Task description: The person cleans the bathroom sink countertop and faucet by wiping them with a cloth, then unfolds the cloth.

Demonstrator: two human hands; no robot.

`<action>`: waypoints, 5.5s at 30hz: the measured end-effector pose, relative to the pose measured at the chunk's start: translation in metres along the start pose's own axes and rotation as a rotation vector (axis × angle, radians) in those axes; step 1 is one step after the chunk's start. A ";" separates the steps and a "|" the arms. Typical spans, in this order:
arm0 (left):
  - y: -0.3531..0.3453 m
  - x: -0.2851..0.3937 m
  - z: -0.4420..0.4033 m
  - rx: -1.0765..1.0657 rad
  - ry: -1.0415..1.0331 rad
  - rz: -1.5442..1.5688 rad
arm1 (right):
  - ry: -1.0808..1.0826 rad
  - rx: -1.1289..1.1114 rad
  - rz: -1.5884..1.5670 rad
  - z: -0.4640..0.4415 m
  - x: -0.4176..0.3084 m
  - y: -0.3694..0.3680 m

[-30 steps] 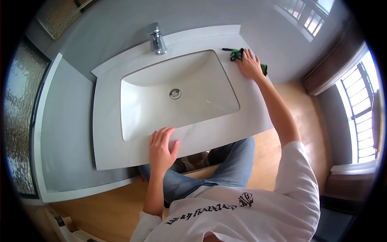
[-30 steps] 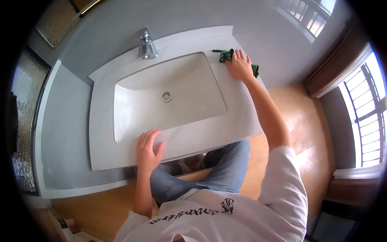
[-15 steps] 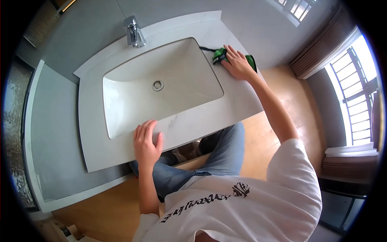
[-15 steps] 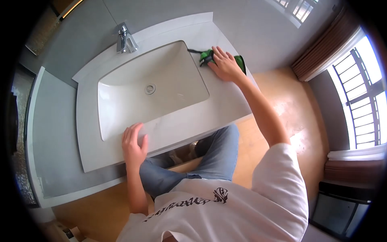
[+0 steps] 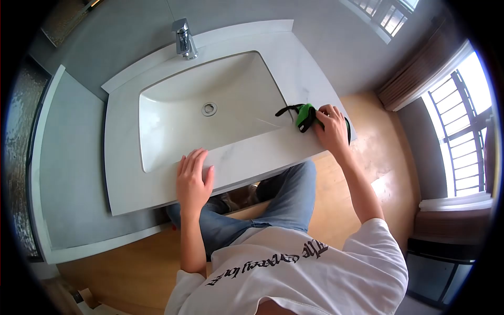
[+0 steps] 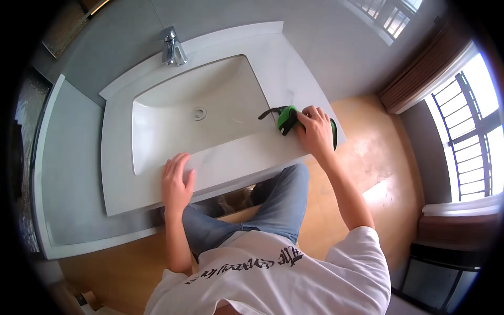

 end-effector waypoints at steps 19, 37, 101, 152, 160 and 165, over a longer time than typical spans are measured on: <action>-0.005 0.002 -0.009 -0.050 -0.021 0.055 | 0.022 -0.140 0.045 -0.131 0.040 -0.081; -0.167 0.083 -0.177 -0.171 0.258 0.469 | -0.607 0.020 -0.029 -0.035 0.113 -0.023; -0.145 0.116 -0.122 -0.386 0.023 0.469 | -0.567 -0.153 -0.196 0.007 0.109 -0.004; -0.115 0.156 -0.030 -0.224 -0.280 0.116 | -0.186 -0.205 0.135 -0.060 0.033 -0.079; -0.105 0.144 -0.035 -0.254 -0.297 0.086 | -0.206 -0.162 0.146 -0.142 0.075 -0.113; -0.105 0.147 -0.038 -0.263 -0.315 -0.002 | -0.303 -0.146 0.181 -0.206 0.126 -0.145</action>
Point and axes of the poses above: each hand's wrist, its own z-axis away from the middle knuckle, its own y-axis out of the back of the hand, x = y × z, the point moved 9 cm from there along -z, towards the middle knuckle, and after that the axes turned 6 degrees about y, right-handed, at the moved point
